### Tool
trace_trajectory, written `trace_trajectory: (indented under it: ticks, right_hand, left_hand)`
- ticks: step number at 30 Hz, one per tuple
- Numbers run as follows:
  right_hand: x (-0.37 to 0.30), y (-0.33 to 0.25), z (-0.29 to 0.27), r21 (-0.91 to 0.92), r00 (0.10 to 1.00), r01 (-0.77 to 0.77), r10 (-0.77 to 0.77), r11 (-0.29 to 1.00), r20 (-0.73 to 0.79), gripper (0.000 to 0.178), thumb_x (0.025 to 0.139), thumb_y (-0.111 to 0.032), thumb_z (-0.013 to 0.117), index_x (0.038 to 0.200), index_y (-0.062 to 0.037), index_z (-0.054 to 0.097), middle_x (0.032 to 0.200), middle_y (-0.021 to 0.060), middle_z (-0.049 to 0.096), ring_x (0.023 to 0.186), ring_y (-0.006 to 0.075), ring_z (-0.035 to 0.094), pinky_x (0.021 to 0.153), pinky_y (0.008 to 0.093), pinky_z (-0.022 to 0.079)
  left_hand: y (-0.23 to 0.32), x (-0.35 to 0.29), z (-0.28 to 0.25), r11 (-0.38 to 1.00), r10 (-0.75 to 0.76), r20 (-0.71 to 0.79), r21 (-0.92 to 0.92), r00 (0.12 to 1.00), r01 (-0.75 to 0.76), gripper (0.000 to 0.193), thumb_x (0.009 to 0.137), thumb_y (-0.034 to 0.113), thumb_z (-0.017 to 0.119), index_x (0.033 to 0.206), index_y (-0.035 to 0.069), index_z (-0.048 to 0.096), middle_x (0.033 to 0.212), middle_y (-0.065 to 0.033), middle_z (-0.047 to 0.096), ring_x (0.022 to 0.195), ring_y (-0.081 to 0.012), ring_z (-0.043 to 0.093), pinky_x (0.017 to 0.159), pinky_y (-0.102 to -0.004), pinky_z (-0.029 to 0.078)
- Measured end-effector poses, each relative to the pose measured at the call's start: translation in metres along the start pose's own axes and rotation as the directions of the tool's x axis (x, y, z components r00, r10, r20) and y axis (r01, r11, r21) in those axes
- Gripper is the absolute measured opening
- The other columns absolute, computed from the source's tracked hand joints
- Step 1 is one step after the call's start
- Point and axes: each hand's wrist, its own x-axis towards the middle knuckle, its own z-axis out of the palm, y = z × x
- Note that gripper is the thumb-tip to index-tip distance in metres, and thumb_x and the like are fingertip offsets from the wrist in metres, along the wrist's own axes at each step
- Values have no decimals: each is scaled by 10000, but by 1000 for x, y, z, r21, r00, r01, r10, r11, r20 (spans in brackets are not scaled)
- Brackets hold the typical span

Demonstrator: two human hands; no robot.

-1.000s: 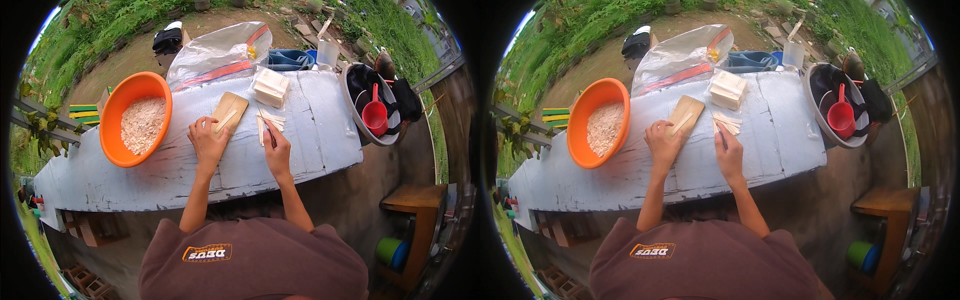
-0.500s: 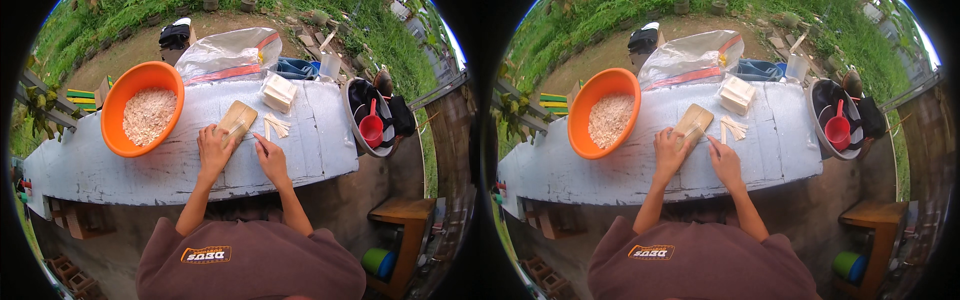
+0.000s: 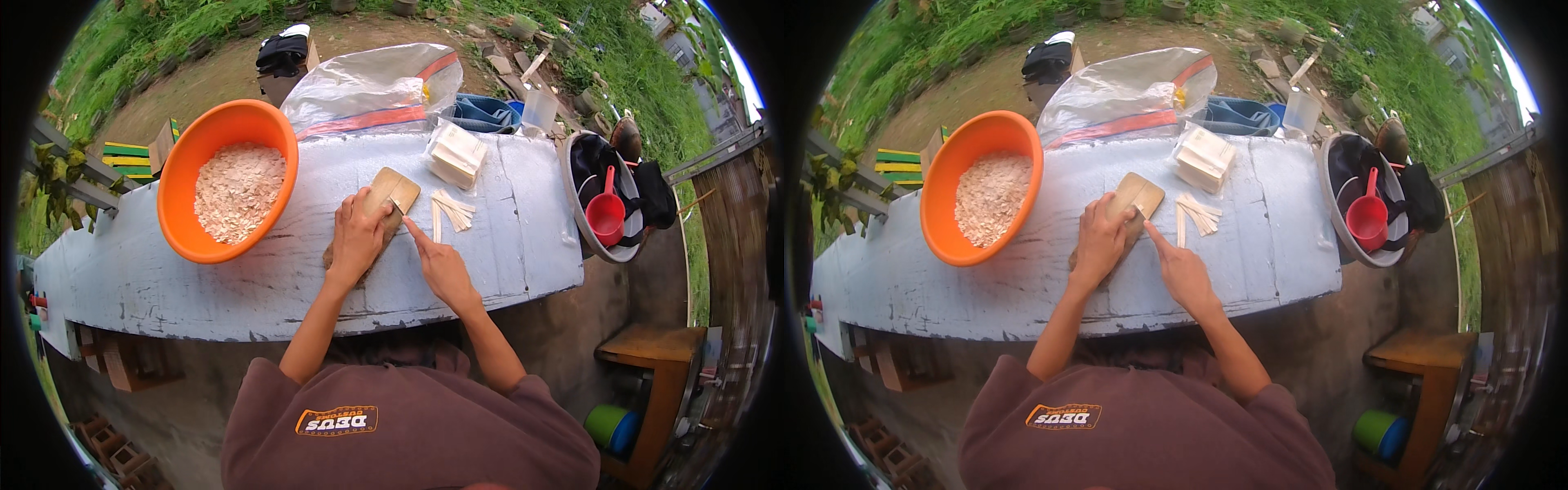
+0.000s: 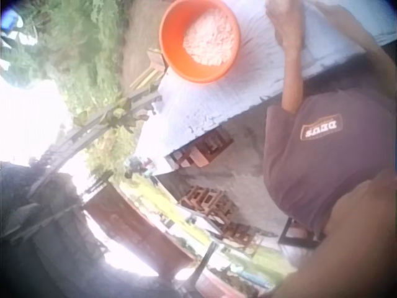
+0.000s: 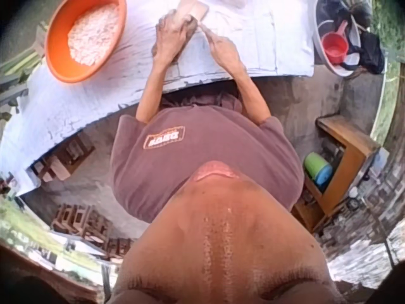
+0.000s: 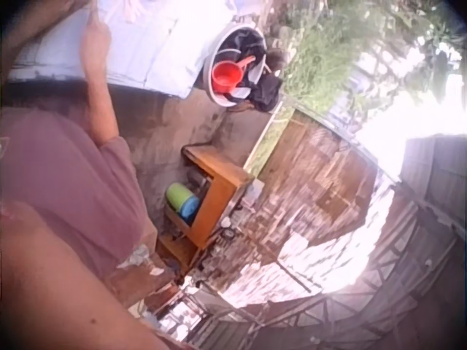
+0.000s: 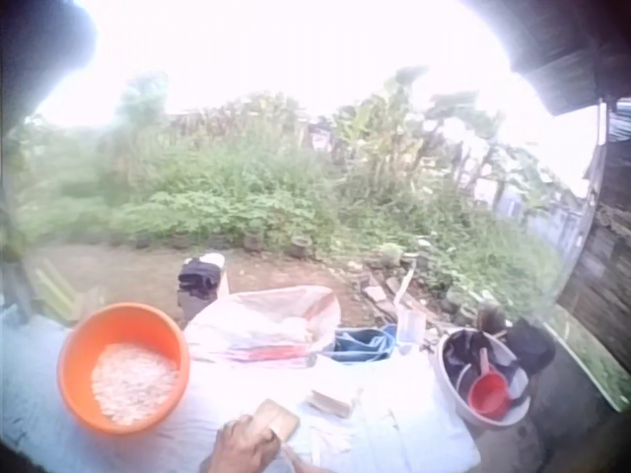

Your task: The person uses a knife to shave thin strips from a rectangular block of light-colored wood on a wooden board. The shavings are periodically swept into an orange plastic bowl. The person repeats this process with multiple wood blocks, accumulating a pile of wood shavings in the bowl.

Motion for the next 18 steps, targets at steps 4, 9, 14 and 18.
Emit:
trace_trajectory:
  ticks: [4, 9, 14, 18]
  right_hand:
    - [20, 4, 8, 42, 997, 66, -65, 997, -31, 552, 1071, -144, 492, 1598, -298, 433, 711, 296, 636, 704, 514, 665, 683, 597, 512]
    - [25, -2, -1, 68, 999, 31, -33, 997, 14, 538, 1077, -170, 491, 1595, -308, 436, 744, 318, 643, 731, 519, 670, 698, 593, 519]
    - [7, 9, 4, 48, 997, 73, -73, 996, -4, 532, 1080, -181, 488, 1593, -312, 437, 757, 318, 651, 741, 518, 673, 703, 588, 524]
    - [19, -2, 9, 36, 999, 38, -38, 999, -3, 528, 1082, -179, 481, 1592, -313, 439, 751, 308, 654, 737, 514, 674, 696, 591, 522]
  left_hand:
    - [-1, -2, -4, 1000, 24, 5, 9, 1000, -24, 309, 898, 72, 688, 1180, 178, 757, 1488, -147, 522, 1349, -344, 458, 1140, -476, 388]
    - [-5, -4, -6, 999, 6, 13, -46, 1000, -6, 271, 899, 76, 688, 1146, 161, 762, 1487, -151, 527, 1347, -343, 459, 1146, -484, 383]
    - [-6, -4, -7, 1000, 15, 19, -19, 1000, -14, 268, 907, 81, 682, 1146, 167, 767, 1502, -152, 514, 1369, -333, 435, 1162, -479, 364]
    - [-4, -5, -15, 1000, -5, 47, -15, 999, 5, 299, 913, 81, 673, 1176, 185, 770, 1515, -152, 503, 1384, -330, 414, 1173, -474, 351]
